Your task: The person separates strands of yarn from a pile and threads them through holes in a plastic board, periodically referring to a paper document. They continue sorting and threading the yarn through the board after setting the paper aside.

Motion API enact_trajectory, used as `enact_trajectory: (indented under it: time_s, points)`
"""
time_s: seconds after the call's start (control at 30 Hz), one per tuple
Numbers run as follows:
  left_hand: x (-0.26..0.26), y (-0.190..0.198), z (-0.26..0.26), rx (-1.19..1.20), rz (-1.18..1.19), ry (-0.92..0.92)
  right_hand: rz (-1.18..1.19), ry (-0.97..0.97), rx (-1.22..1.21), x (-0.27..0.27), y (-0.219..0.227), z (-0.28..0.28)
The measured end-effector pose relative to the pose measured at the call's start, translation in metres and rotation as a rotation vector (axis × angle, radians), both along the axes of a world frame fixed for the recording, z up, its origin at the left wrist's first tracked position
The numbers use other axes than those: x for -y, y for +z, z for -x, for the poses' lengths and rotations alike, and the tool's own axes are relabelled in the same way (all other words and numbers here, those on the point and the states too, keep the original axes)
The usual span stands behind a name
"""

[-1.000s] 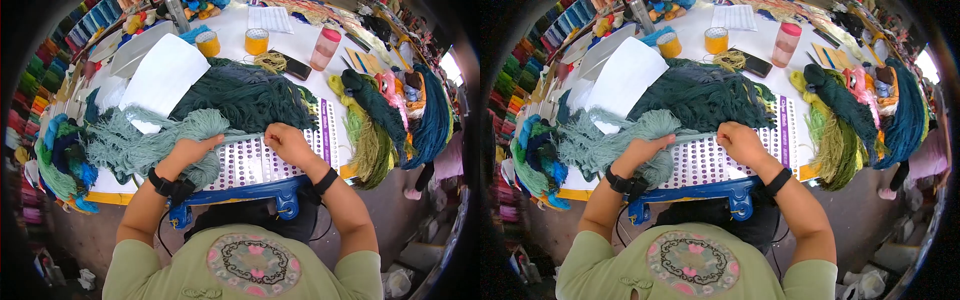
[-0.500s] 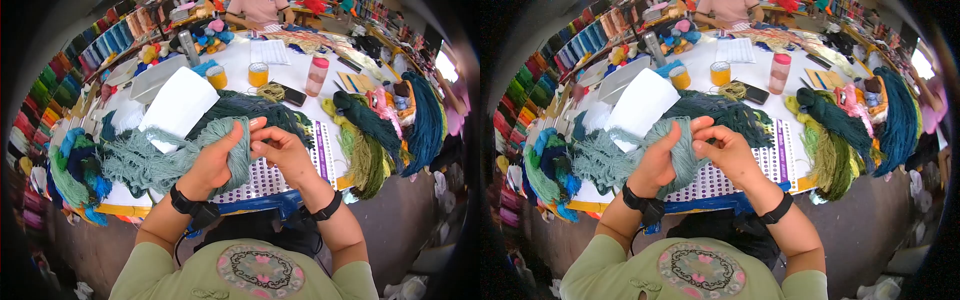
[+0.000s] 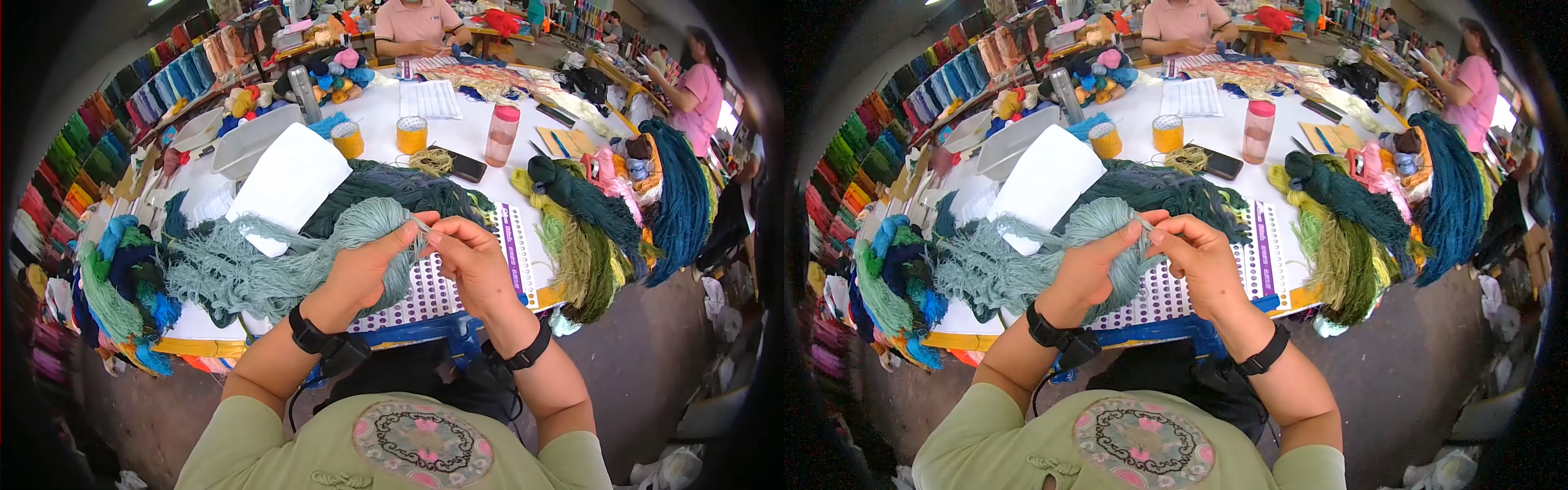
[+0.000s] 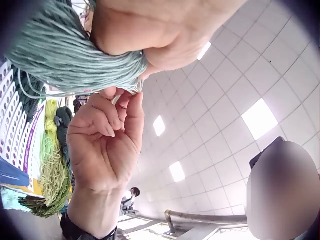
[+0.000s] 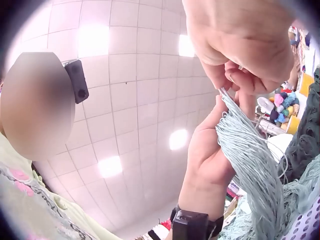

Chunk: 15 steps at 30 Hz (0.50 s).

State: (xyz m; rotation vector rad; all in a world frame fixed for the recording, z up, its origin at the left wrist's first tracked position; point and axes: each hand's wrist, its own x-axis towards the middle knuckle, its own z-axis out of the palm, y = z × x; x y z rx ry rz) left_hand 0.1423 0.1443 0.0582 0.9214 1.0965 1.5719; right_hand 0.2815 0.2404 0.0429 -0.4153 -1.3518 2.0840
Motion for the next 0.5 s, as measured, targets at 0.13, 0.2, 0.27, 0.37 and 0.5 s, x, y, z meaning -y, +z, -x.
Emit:
enact_trajectory:
  time_s: [0.13,0.2,0.27,0.37,0.5]
  points:
    - [-0.0028,-0.0021,-0.0007,0.037,-0.029,-0.009,-0.018,-0.010,-0.007,0.0020,0.0014,-0.0004]
    - [-0.0041,-0.0041,-0.0011,0.011,-0.057,-0.004,-0.010,0.000,-0.028,0.0005,-0.0032,0.0019]
    - [-0.0069,-0.0092,0.0007,-0.048,-0.091,0.024,-0.003,0.011,-0.049,-0.0002,-0.0039,0.0024]
    - [-0.0056,-0.0059,0.0032,0.077,-0.060,-0.017,0.144,0.030,-0.119,-0.0009,-0.0005,0.0020]
    - [-0.0081,-0.0113,0.0054,0.283,-0.091,-0.063,0.070,0.000,-0.045,-0.0024,-0.0005,0.0026]
